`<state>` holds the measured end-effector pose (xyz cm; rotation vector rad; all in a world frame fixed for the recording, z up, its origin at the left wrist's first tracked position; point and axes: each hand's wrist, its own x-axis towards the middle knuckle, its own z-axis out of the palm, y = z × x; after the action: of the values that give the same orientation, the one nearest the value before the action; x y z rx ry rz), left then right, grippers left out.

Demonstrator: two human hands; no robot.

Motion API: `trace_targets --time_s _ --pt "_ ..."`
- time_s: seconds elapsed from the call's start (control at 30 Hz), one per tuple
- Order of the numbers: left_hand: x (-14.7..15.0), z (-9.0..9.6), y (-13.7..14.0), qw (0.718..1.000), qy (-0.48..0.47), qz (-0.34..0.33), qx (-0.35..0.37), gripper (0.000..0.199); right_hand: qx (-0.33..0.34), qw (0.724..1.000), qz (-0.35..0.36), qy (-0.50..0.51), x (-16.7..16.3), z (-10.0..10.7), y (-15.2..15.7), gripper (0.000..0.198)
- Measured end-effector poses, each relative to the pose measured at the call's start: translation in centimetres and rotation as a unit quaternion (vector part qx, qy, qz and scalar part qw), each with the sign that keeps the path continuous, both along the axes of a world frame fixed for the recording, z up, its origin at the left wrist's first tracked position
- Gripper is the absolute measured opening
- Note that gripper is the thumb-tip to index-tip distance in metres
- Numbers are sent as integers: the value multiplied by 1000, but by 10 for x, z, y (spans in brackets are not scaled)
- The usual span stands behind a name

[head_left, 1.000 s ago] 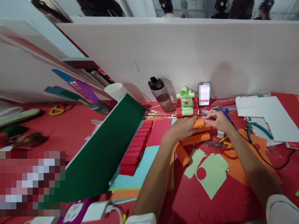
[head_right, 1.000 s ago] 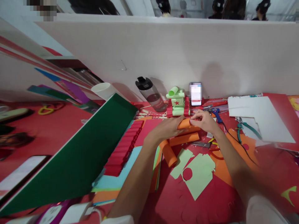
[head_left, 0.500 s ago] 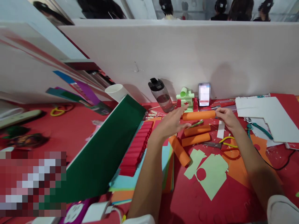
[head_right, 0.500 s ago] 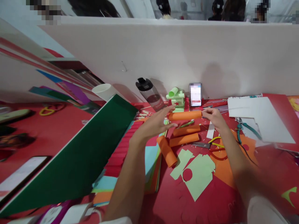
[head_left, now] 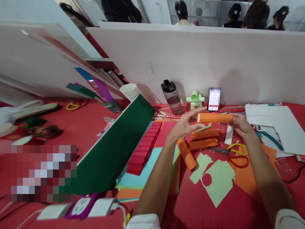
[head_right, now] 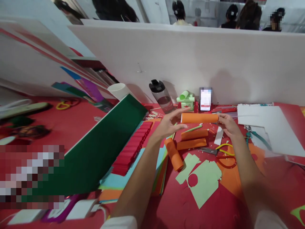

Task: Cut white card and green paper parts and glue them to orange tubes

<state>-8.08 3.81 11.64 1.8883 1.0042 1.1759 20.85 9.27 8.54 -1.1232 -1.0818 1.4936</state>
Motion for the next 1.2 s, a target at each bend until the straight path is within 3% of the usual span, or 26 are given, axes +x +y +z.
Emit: trace_targets --time_s 0.07,0.27,0.57,0.73,0.83,0.93,1.2 --pt "0 -3 2 999 -32 -2 4 71 -9 1000 -9 6 0 1 0 36" --pt "2 -8 5 995 -89 -15 -30 57 -12 1000 -2 13 2 -1 0 31" --pt "-2 -21 12 994 -97 20 -40 51 50 997 31 -46 4 6 -2 33" --pt "-2 -34 19 985 -157 57 -30 54 128 991 33 -14 8 9 -3 45" --pt "-4 -40 23 978 -197 64 -29 57 204 975 87 -18 8 10 -7 65" --pt "-3 -44 26 972 -220 73 -35 60 233 960 149 -53 0 13 -14 82" --pt "2 -55 25 976 -206 20 -74 60 266 958 85 -72 -23 20 -24 55"
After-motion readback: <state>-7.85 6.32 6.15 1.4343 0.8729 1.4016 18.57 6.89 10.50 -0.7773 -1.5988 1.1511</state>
